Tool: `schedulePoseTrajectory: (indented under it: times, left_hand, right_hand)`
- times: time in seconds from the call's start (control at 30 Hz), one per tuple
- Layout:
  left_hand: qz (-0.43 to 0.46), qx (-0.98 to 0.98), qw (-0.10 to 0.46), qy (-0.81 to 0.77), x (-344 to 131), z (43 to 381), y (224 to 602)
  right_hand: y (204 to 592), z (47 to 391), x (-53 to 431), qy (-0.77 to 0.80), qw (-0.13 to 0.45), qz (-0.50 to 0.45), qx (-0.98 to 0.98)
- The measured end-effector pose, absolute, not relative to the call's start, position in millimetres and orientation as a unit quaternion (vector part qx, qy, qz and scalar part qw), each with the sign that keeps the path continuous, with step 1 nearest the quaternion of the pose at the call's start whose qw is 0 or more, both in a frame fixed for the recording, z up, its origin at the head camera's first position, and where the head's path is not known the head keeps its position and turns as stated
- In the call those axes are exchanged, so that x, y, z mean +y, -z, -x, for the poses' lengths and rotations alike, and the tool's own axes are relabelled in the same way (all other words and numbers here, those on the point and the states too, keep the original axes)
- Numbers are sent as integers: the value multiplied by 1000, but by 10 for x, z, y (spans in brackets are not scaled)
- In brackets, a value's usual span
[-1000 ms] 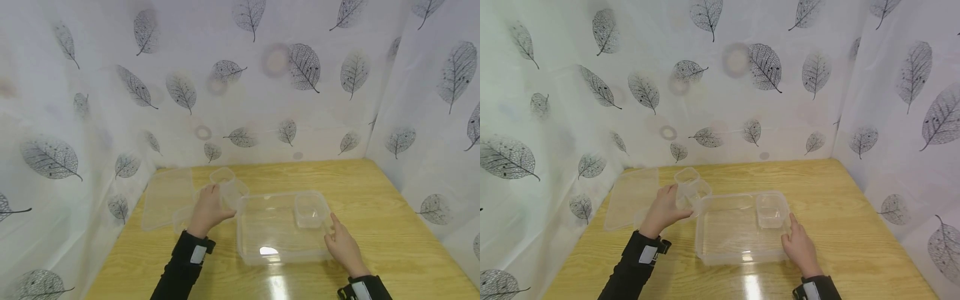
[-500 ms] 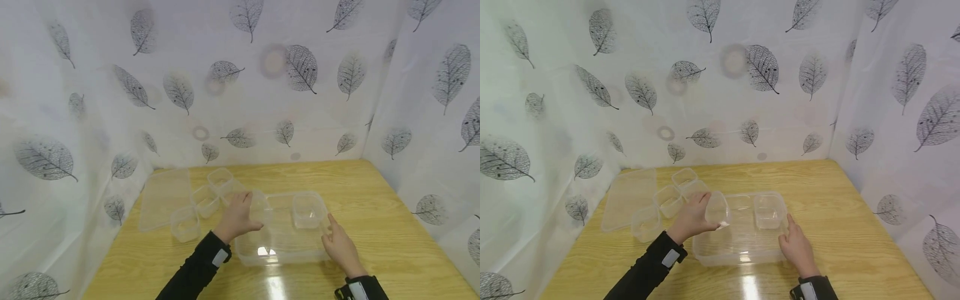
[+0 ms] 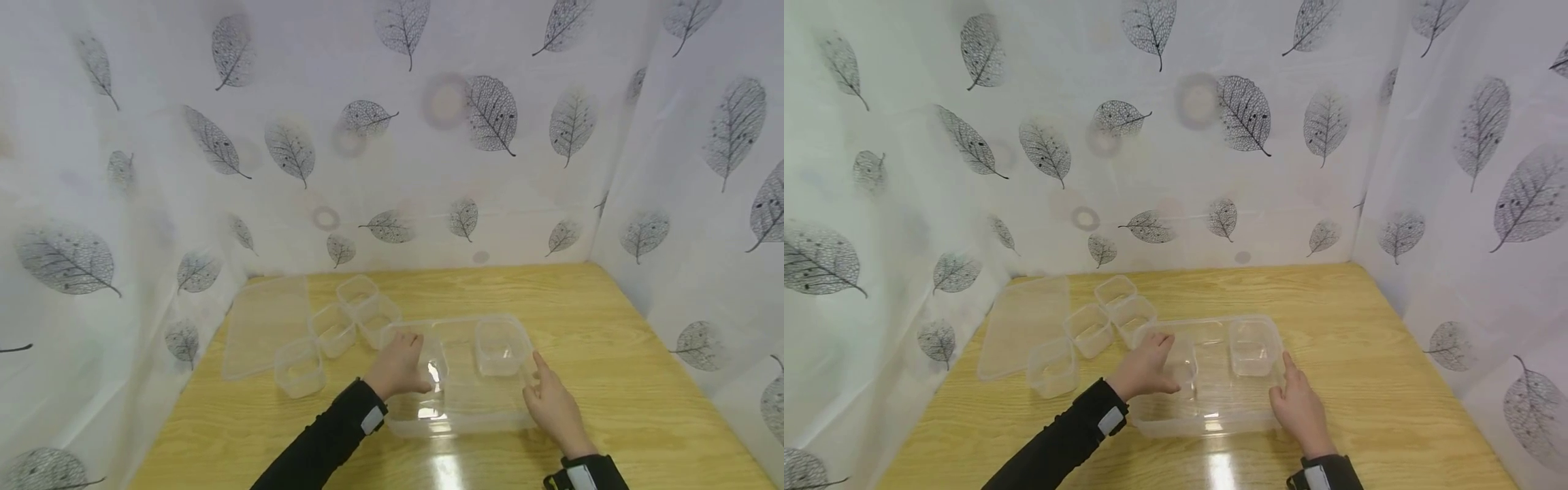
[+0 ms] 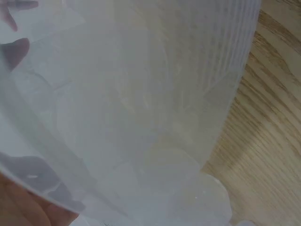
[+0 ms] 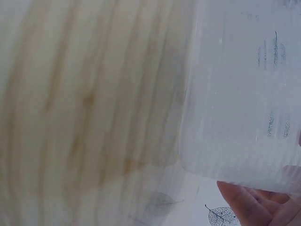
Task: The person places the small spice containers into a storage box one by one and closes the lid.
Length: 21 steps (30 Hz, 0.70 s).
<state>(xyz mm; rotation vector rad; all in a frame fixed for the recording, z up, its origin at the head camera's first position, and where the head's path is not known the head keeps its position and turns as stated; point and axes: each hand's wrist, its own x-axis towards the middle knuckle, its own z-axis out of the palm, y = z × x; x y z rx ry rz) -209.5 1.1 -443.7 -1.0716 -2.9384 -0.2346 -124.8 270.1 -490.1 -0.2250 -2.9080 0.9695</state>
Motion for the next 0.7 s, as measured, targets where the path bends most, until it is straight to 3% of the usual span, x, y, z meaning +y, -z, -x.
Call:
schedulePoseTrajectory:
  times: [0.4, 0.7]
  left_hand:
    - [333, -939, -46, 70, 7, 2054, 4514]
    - [332, -942, -43, 30, -16, 2079, 4375]
  right_hand:
    - [4916, 1238, 2668, -316, 34, 75, -945]
    - [4891, 1232, 2678, -313, 38, 69, -946]
